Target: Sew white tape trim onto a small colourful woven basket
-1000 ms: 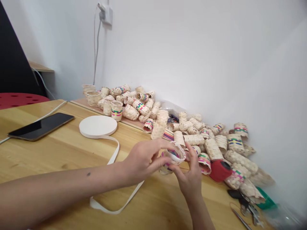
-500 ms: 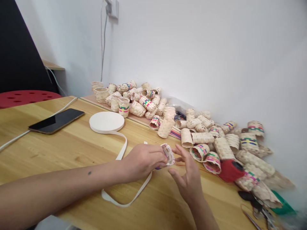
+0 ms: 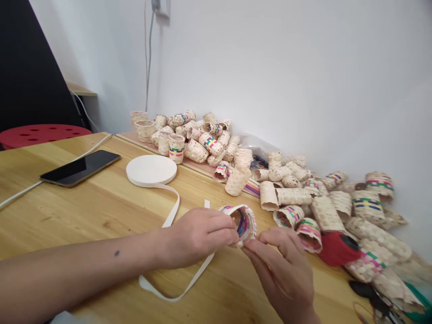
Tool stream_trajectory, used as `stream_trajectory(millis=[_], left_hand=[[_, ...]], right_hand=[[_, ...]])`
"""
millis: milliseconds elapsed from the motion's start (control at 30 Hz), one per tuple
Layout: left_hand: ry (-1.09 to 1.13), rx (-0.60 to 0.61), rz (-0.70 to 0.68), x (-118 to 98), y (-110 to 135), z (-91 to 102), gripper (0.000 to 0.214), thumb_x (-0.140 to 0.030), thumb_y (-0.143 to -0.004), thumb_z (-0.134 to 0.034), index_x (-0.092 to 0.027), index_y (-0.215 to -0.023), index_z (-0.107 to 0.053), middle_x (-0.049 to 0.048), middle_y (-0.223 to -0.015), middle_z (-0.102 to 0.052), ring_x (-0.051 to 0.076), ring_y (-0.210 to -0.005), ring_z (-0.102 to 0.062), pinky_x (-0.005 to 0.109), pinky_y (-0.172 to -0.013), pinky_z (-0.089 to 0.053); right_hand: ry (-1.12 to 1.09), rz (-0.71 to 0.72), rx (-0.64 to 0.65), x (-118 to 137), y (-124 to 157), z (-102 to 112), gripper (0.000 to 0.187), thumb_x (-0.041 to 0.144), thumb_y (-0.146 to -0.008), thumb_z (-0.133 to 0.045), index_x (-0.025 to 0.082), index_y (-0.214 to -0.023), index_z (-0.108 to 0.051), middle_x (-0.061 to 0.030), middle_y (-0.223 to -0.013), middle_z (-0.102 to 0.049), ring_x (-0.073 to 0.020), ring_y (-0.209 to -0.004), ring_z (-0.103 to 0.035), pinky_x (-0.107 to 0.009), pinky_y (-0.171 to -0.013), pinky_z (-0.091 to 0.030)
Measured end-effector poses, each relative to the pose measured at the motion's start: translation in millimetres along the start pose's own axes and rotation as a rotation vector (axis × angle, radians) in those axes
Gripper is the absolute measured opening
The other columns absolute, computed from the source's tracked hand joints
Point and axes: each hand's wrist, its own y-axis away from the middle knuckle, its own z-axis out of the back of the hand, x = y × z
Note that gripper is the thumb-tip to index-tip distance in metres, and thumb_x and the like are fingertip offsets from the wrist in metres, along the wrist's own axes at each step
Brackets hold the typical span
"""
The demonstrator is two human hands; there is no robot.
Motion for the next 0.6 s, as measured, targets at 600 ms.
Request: stream_trajectory(millis=[600], left_hand=[[0.237, 0.142, 0.229, 4, 1, -9.9, 0.019, -0.02, -0.096, -0.045, -0.015, -0.086, -0.06, 0.0037, -0.083, -0.063, 0.011, -0.074, -0.056, 0.02, -0.066, -0.041]], right_hand=[[0.093, -0.149, 0.319, -2, -3, -8, 0.012, 0.025, -0.095, -0.05, 0.021, -0.09, -0.06, -0.0041, -0.082, -0.06, -0.0187, -0.077, -0.054, -0.032, -0.067, -0.044]])
